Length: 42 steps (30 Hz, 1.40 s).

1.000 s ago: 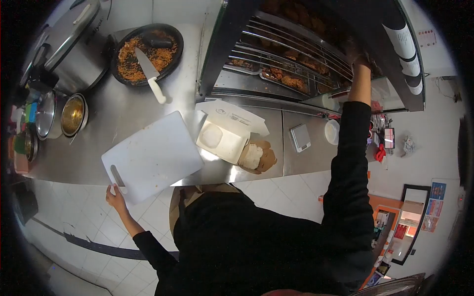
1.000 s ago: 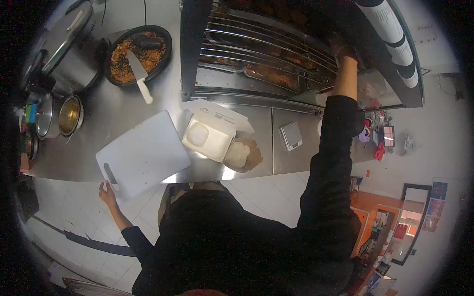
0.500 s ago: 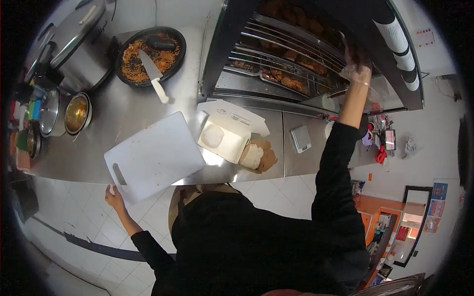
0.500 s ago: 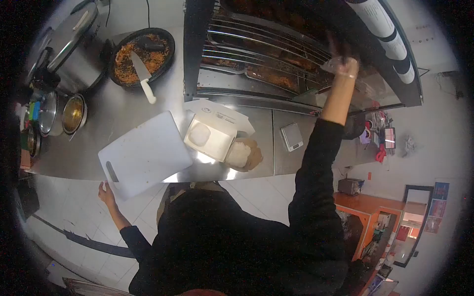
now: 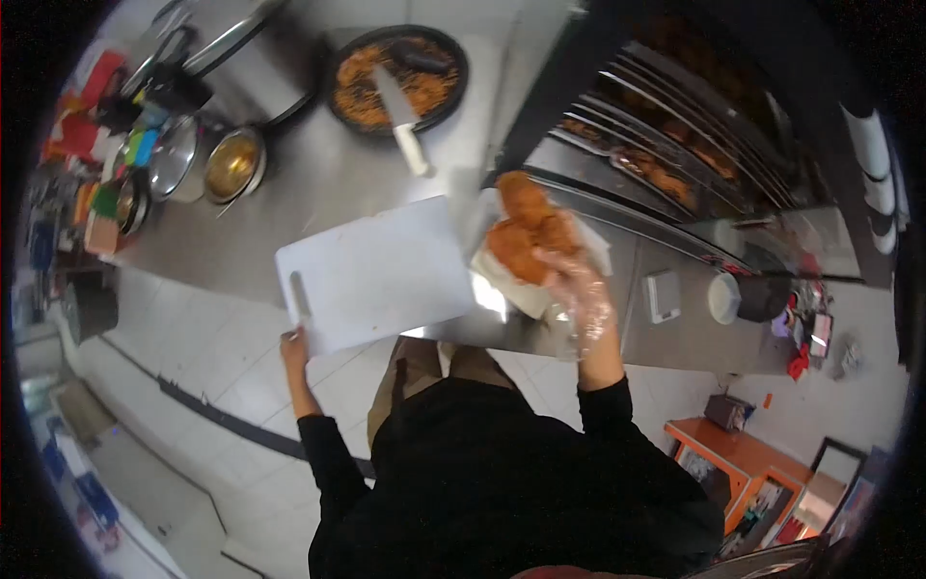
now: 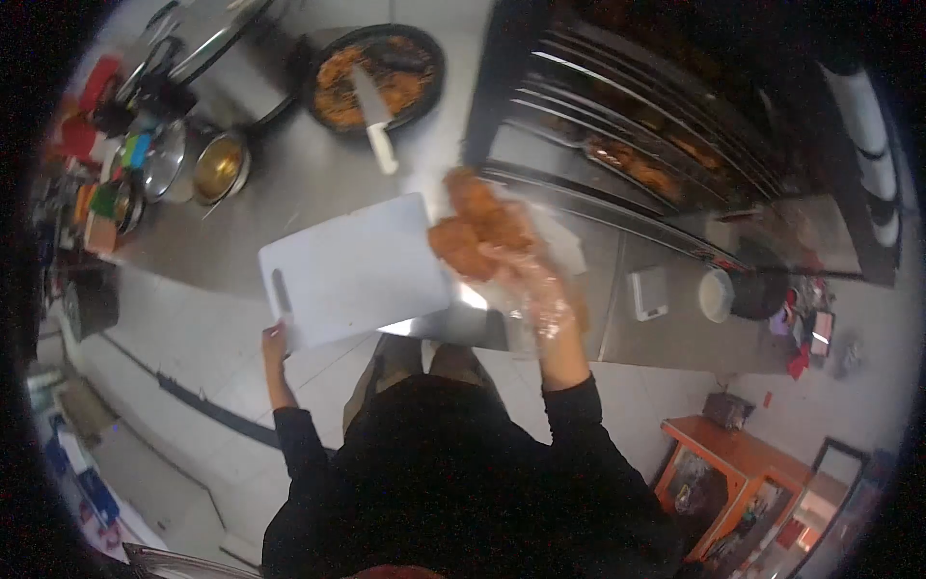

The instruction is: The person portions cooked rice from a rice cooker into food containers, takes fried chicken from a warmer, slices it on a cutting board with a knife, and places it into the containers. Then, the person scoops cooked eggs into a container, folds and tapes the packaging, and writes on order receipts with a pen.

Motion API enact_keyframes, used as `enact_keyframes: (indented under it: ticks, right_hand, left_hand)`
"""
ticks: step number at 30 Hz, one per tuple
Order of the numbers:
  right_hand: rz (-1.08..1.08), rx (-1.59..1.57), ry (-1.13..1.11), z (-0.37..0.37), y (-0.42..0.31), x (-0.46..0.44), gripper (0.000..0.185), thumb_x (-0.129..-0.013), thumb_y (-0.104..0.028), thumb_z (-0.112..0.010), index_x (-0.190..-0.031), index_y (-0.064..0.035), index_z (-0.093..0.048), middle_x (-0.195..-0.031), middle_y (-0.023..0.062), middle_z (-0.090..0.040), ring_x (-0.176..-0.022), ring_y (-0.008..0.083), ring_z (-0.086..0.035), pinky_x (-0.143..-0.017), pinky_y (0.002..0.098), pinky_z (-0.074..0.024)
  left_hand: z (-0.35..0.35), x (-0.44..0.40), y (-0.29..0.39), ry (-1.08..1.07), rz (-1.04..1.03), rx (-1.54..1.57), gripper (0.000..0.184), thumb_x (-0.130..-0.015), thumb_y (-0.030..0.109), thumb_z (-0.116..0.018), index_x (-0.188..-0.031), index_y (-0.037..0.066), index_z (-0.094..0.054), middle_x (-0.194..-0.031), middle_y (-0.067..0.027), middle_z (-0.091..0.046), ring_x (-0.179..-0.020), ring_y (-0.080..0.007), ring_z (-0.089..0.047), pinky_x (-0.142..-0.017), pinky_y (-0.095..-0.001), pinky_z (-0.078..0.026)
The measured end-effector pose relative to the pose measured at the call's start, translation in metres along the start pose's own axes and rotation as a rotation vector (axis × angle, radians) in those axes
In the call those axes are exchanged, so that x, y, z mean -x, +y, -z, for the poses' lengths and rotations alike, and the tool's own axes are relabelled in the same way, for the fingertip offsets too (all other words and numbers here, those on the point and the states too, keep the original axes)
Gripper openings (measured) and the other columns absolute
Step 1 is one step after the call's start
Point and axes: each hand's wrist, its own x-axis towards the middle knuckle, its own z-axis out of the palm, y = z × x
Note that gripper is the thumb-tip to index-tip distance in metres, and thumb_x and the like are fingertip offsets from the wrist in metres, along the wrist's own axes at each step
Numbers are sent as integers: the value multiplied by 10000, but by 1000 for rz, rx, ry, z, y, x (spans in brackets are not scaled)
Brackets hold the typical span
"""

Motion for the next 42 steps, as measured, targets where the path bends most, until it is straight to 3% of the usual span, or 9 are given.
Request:
enact_keyframes:
  ticks: [5, 9, 13, 18, 21, 30, 35, 38, 42]
  right_hand:
    - [-389, -11, -56, -20, 142, -56, 429, -805, 32, -631, -1154, -125, -438, -1177, 103, -496, -1066, 288, -540, -877, 410, -511]
    - [303, 700, -277, -11, 261, -103, 316, -833, -73, -624, -1106, -113, -473, -961, 66, -543, -891, 141, -541, -741, 257, -460]
    - [-458, 299, -618, -48, 274, -143, 199, -886, -201, -548, -1067, -119, -545, -1010, 69, -548, -922, 155, -538, -807, 276, -441]
    - [841, 1971, -745, -10, 228, -140, 341, -837, -188, -564, -1151, -55, -559, -1090, 81, -601, -1037, 256, -551, -918, 359, -425]
    - [767, 2179, -669, -30, 188, -119, 673, -681, 9, -623, -1307, -145, -433, -1309, 99, -476, -1203, 313, -450, -1038, 439, -349]
    - [42, 2005, 306, -70, 169, -302, 598, -836, -173, -565, -1379, -122, -320, -1293, 225, -464, -1142, 365, -494, -938, 426, -423]
    - [166, 1921, 305, -59, 176, -318, 608, -877, -341, -562, -1375, -102, -309, -1086, 264, -588, -949, 372, -603, -817, 425, -465]
    - [706, 1571, 263, -44, 180, -273, 581, -885, -371, -556, -1336, -79, -338, -900, 244, -621, -820, 378, -614, -776, 434, -472]
    - [17, 1338, 311, -98, 188, -120, 358, -900, -321, -526, -1092, -19, -541, -777, 206, -621, -685, 391, -596, -665, 458, -487]
  left_hand:
    - [26, 27, 46, 49, -120, 7, 209, -764, 104, -658, -925, 14, -560, -825, -187, -602, -838, -329, -592, -754, -417, -474]
    - [38, 29, 72, 167, -144, -82, 228, -791, 38, -578, -1009, 47, -510, -943, -172, -518, -817, -346, -566, -726, -441, -466]
    - [63, 13, 104, 186, -152, -125, 218, -827, 92, -557, -1033, 59, -494, -1002, -164, -496, -846, -344, -569, -705, -441, -476]
    - [83, -38, 88, 196, -263, -64, 218, -856, 175, -557, -1041, 67, -515, -991, -149, -504, -872, -325, -564, -708, -430, -474]
    - [90, -61, 84, 181, -334, -33, 227, -850, 173, -574, -1046, 69, -524, -987, -142, -506, -885, -313, -559, -732, -416, -469]
    - [96, -62, 129, 34, -415, 104, 242, -842, 128, -575, -1063, 40, -533, -1019, -150, -513, -952, -301, -537, -794, -401, -456]
    - [96, -58, 127, 65, -544, 158, 241, -868, 147, -571, -1077, 29, -542, -997, -147, -512, -893, -265, -531, -721, -348, -468]
    - [97, -61, 108, 60, -544, 161, 237, -872, 142, -575, -1079, 29, -545, -1006, -145, -521, -852, -239, -556, -703, -326, -477]
    - [89, -71, 83, 9, -454, 191, 224, -874, 142, -577, -1071, 38, -553, -1015, -129, -530, -805, -201, -566, -670, -305, -480]
